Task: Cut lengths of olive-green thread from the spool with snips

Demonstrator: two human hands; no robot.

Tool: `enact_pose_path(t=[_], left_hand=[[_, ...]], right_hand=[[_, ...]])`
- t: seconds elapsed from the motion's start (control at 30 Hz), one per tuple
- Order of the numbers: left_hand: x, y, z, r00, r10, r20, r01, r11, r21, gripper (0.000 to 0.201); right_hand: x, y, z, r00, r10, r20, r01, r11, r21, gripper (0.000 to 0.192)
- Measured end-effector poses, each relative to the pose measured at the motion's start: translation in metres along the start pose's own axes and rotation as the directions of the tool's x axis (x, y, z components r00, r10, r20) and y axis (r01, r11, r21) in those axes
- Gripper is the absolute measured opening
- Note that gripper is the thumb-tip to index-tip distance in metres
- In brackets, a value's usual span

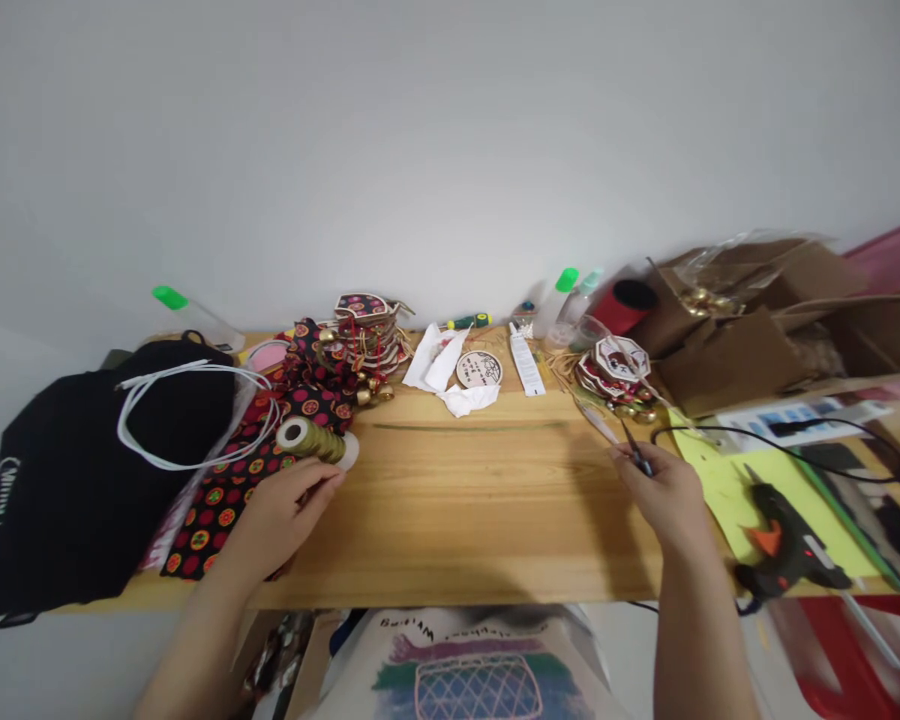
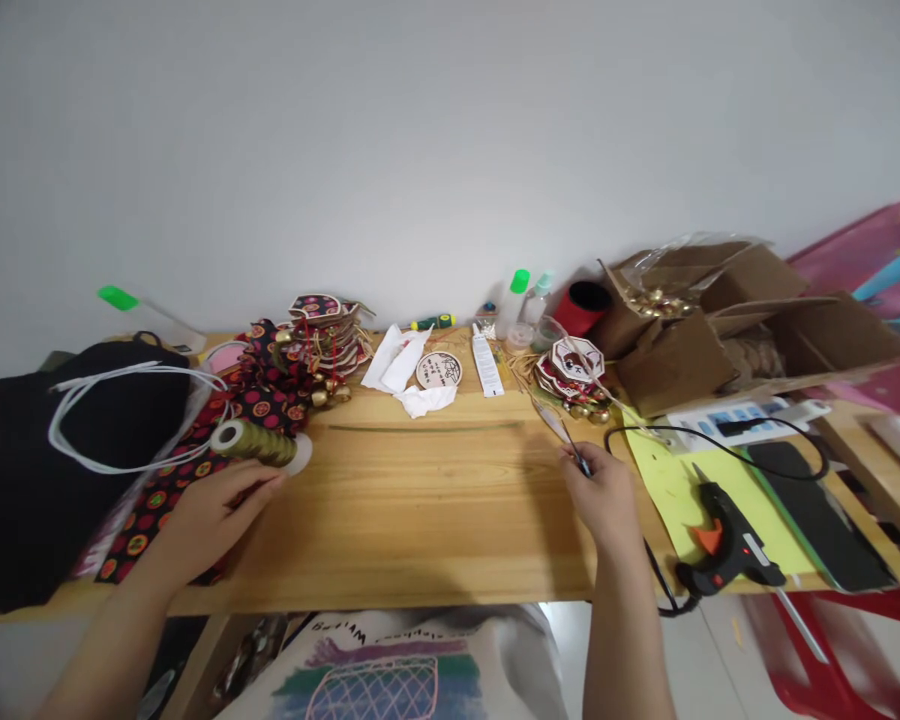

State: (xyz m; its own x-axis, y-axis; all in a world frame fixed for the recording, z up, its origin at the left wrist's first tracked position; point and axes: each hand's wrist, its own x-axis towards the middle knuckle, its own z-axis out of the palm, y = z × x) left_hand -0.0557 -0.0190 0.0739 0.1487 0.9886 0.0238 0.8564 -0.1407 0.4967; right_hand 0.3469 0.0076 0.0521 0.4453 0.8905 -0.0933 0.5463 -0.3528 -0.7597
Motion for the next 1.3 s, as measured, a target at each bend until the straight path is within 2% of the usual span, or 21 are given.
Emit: enact_pose_path(t=[0.13,0.23,0.33,0.43,0.53,0.67,0.77,0.83,0.9,0.97,1.03,1.13,1.2,1.3], left_hand=[[-0.002,-0.004,-0.01,0.997,0.059,-0.041,-0.059,0.998,0.0,0.024],[0.0,-0.005,-0.025,0.985,0.1,-0.14,-0.093,0.994,0.054,0.016],[0.005,-0.002,-0.04,0.959,0.143,-0.246,-0.125,0.988,0.086,0.006],[0.011,0.006,-0.047,0.936,0.097,-0.339,-0.075,0.994,0.075,0.004],[0.018,0.014,-0.047,0.916,0.0,-0.402,-0.029,0.997,-0.065,0.006],[0.025,0.025,-0.042,0.888,-0.061,-0.456,-0.093,0.947,-0.307,0.003],[0.023,0.032,-0.039,0.893,-0.049,-0.447,-0.144,0.911,-0.387,0.007],[0.016,0.038,-0.04,0.925,-0.042,-0.378,-0.126,0.904,-0.409,0.006],[0.008,0.045,-0.04,0.965,-0.044,-0.26,-0.069,0.909,-0.412,0.006],[0.004,0.051,-0.034,0.991,-0.062,-0.119,0.007,0.908,-0.419,0.011],[0.004,0.054,-0.019,0.994,-0.105,0.006,0.097,0.895,-0.434,0.017],[0.014,0.046,0.015,0.974,-0.211,0.086,0.226,0.847,-0.482,0.031],[0.021,0.034,0.037,0.952,-0.296,0.078,0.295,0.817,-0.495,0.037],[0.026,0.015,0.054,0.922,-0.382,-0.066,0.324,0.853,-0.41,0.04]], right_hand=[[-0.001,0.0,-0.002,1.0,-0.005,-0.007,0.005,1.0,-0.007,0.03],[-0.004,-0.003,-0.002,1.0,-0.017,0.02,0.017,0.999,0.039,0.028],[-0.01,-0.008,-0.002,0.992,-0.073,0.1,0.063,0.993,0.099,0.028],[-0.014,-0.012,-0.001,0.981,-0.122,0.149,0.102,0.986,0.134,0.028],[-0.015,-0.011,-0.002,0.986,-0.117,0.119,0.097,0.982,0.162,0.029],[-0.012,0.001,-0.006,0.999,-0.032,0.011,0.029,0.984,0.175,0.034],[-0.011,0.011,-0.008,0.994,0.054,-0.097,-0.038,0.986,0.159,0.033],[-0.01,0.015,-0.009,0.975,0.126,-0.185,-0.09,0.978,0.19,0.033],[-0.01,0.018,-0.009,0.948,0.191,-0.256,-0.122,0.957,0.262,0.034],[-0.009,0.02,-0.008,0.93,0.234,-0.283,-0.132,0.932,0.338,0.035],[-0.008,0.019,-0.006,0.928,0.255,-0.273,-0.14,0.916,0.376,0.036],[-0.007,0.016,-0.002,0.944,0.22,-0.246,-0.127,0.93,0.344,0.033],[-0.007,0.012,0.002,0.963,0.171,-0.208,-0.103,0.947,0.303,0.031],[-0.009,0.009,0.009,0.982,0.126,-0.14,-0.081,0.953,0.292,0.03]])
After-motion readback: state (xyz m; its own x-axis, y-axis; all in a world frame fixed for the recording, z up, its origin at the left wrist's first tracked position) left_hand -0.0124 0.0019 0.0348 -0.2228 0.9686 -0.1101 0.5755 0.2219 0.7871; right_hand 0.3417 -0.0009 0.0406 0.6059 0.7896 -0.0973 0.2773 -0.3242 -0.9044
